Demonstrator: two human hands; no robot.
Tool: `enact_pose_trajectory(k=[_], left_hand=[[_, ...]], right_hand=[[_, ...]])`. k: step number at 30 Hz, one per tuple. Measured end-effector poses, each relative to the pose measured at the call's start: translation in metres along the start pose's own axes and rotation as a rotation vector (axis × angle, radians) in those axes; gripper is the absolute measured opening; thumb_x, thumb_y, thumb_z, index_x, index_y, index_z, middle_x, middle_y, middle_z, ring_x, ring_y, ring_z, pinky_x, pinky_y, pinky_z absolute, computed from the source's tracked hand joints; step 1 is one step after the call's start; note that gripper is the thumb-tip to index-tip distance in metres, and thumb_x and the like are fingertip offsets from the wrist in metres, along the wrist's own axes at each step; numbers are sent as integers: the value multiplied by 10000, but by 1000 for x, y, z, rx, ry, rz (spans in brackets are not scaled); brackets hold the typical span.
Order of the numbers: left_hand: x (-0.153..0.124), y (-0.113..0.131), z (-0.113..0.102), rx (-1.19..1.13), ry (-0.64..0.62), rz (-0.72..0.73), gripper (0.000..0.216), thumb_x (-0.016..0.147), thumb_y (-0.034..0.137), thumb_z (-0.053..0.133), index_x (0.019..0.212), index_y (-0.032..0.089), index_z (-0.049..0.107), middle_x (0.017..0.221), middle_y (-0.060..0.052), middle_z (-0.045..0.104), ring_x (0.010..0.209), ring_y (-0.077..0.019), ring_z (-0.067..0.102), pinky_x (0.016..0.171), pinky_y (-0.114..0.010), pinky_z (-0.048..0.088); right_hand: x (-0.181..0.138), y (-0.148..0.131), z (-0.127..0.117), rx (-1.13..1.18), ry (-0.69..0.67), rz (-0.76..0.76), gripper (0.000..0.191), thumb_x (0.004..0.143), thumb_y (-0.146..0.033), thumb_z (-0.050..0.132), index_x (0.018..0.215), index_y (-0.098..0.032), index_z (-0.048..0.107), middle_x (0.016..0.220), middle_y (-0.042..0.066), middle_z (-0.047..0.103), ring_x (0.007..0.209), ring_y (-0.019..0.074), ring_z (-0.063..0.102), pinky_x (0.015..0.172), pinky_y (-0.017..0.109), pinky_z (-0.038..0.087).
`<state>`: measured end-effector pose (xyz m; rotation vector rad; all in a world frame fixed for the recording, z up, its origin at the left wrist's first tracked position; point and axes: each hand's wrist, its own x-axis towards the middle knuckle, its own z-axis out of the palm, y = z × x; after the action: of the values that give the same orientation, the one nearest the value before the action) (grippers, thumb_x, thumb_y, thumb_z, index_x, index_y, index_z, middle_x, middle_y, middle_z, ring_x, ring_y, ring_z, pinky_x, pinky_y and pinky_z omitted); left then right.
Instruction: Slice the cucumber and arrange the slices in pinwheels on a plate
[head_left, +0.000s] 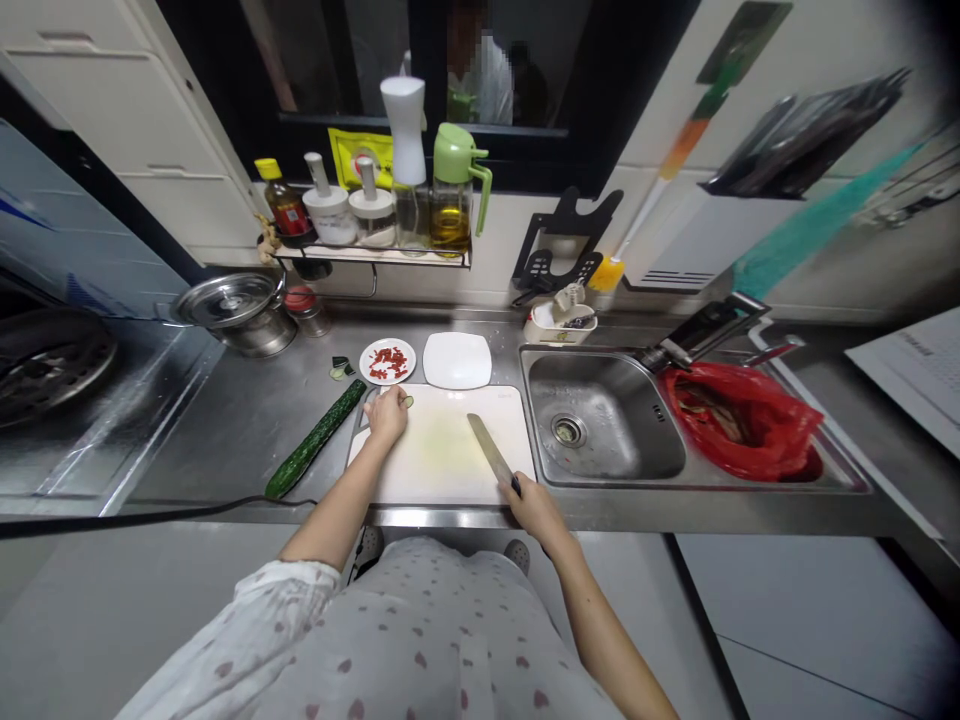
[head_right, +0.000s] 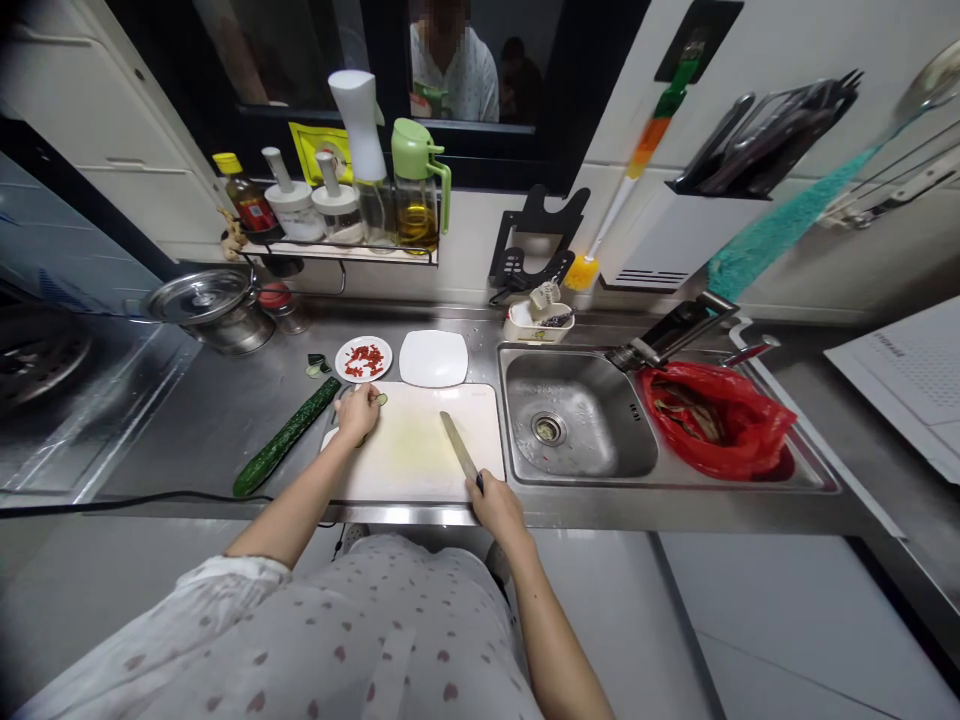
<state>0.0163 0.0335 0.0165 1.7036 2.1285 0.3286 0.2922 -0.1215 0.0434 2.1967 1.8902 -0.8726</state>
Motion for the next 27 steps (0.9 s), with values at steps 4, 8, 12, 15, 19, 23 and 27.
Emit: enact_pose_trajectory(k=[4, 8, 12, 15, 19, 23, 27], left_hand=[[-4, 3, 0, -131, -59, 2, 222, 859, 211, 497, 1008, 254, 656, 1021, -18, 719, 1008, -214, 609, 919, -382, 354], [-10, 4, -2, -178, -241, 114, 184, 816, 262, 561, 933, 226, 698, 929, -4, 736, 898, -179, 638, 860, -313, 406], [-12, 10, -3, -83, -405, 372, 200, 793, 204, 544, 875, 232, 725, 892, -2, 745, 880, -182, 644, 887, -311, 403], [-11, 18, -3, 33, -459, 562, 214, 779, 164, 539, 837, 233, 733, 904, -18, 745, 939, -214, 632, 949, -362, 371], [-9, 23, 0, 83, -447, 648, 214, 814, 212, 551, 905, 260, 738, 1031, -36, 718, 1055, -249, 585, 971, -391, 360], [-11, 17, 1, 118, -354, 497, 233, 843, 248, 539, 1004, 269, 707, 1114, -58, 675, 1090, -262, 557, 948, -397, 373], [-14, 10, 3, 164, -328, 359, 200, 818, 262, 583, 989, 245, 684, 1092, -74, 666, 1086, -271, 549, 931, -412, 372]], right_hand=[[1, 1, 0, 6, -3, 3, 329, 982, -437, 364, 1008, -186, 574, 965, 102, 696, 864, 193, 618, 627, 248, 286], [2, 2, 2, -1, -4, -1, 330, 982, -442, 364, 1009, -188, 572, 968, 100, 696, 870, 195, 619, 624, 249, 284], [2, 2, 3, 6, 3, -8, 335, 985, -439, 355, 999, -184, 572, 959, 101, 696, 863, 193, 620, 632, 246, 292], [2, 2, 2, 8, 2, -10, 340, 986, -441, 352, 996, -183, 573, 961, 101, 697, 861, 191, 620, 635, 245, 295], [2, 2, 2, 2, 2, -5, 335, 987, -437, 352, 1001, -183, 570, 957, 98, 698, 863, 188, 623, 639, 241, 299], [-1, 0, -1, -23, -7, -9, 328, 990, -430, 352, 1009, -186, 570, 960, 98, 701, 875, 191, 630, 633, 241, 295], [-11, -10, -7, -74, -25, -27, 320, 990, -432, 359, 1027, -196, 572, 969, 98, 701, 886, 199, 641, 621, 247, 285]])
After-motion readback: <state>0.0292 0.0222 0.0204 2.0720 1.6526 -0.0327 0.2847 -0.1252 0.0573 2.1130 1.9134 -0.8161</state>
